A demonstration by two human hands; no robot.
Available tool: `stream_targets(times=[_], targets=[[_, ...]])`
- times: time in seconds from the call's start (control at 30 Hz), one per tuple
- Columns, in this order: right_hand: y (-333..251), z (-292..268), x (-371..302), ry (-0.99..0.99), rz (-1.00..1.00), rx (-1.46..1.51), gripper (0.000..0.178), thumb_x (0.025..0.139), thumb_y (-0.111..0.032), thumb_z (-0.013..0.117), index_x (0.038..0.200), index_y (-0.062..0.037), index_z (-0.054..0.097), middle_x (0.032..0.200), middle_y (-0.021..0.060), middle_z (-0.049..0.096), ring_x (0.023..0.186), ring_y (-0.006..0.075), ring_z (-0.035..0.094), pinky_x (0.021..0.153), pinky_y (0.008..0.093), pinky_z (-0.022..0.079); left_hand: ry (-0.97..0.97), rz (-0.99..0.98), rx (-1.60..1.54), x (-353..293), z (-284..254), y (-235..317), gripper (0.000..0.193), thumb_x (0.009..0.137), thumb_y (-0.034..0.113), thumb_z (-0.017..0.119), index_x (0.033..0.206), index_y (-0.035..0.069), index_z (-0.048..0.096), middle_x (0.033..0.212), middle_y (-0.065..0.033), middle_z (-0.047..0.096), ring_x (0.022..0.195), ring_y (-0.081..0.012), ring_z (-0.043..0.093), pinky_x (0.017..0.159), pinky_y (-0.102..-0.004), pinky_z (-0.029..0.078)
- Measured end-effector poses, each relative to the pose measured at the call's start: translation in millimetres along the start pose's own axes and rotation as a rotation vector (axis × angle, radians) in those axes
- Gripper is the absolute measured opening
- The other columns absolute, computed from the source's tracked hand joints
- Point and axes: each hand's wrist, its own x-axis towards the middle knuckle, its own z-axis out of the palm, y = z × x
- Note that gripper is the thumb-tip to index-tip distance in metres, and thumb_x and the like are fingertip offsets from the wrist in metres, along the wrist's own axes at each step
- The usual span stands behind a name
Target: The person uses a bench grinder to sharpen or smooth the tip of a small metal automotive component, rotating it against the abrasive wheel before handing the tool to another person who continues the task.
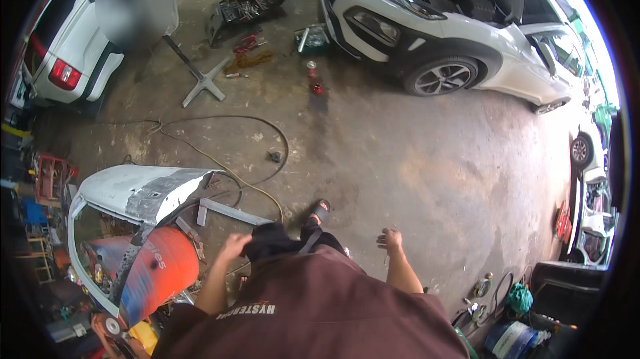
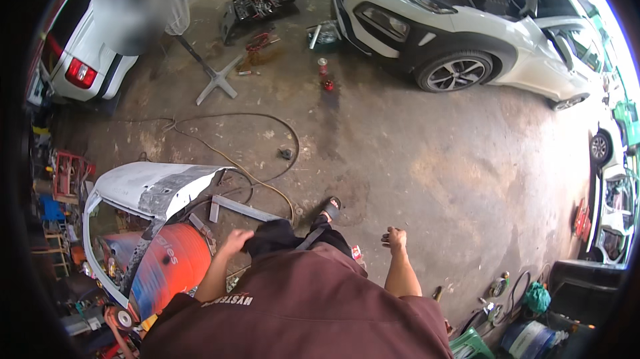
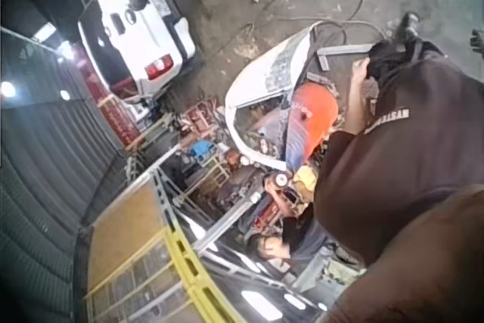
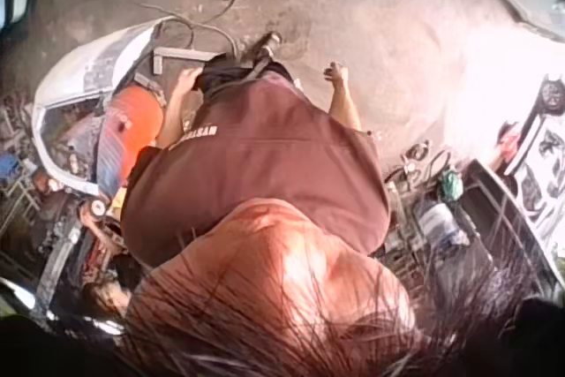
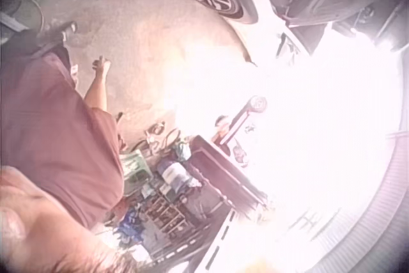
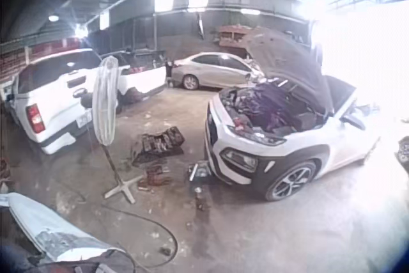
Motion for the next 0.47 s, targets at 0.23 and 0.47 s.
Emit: stream_targets(times=[0.23, 0.47], targets=[[38, -37, -11, 0.088, 0.071, 0.3, 0.037, 0.096, -0.022, 0.055, 0.122, 0.0041, 0.061, 0.091, 0.0184, 0.069, 0.076, 0.0327, 0.072, 0.066, 0.0475, 0.061, 0.085, 0.112, 0.534, 93, 19, 99, 0.034, 0.093, 0.031, 0.062, 0.093, -0.001, 0.073, 0.078, -0.0139, 0.075, 0.067, -0.0249, 0.072, 0.064, -0.039, 0.055], [114, 13, -18, -0.032, 0.278, 0.378, 0.043, 0.097, -0.026, 0.055, 0.125, 0.0056, 0.064, 0.112, 0.0271, 0.071, 0.104, 0.0393, 0.071, 0.085, 0.0492, 0.059, -0.079, 0.023, 0.695, 242, 24, 99, 0.033, 0.094, 0.03, 0.059, 0.096, 0.0, 0.074, 0.081, -0.0183, 0.074, 0.067, -0.031, 0.07, 0.061, -0.0448, 0.052]])
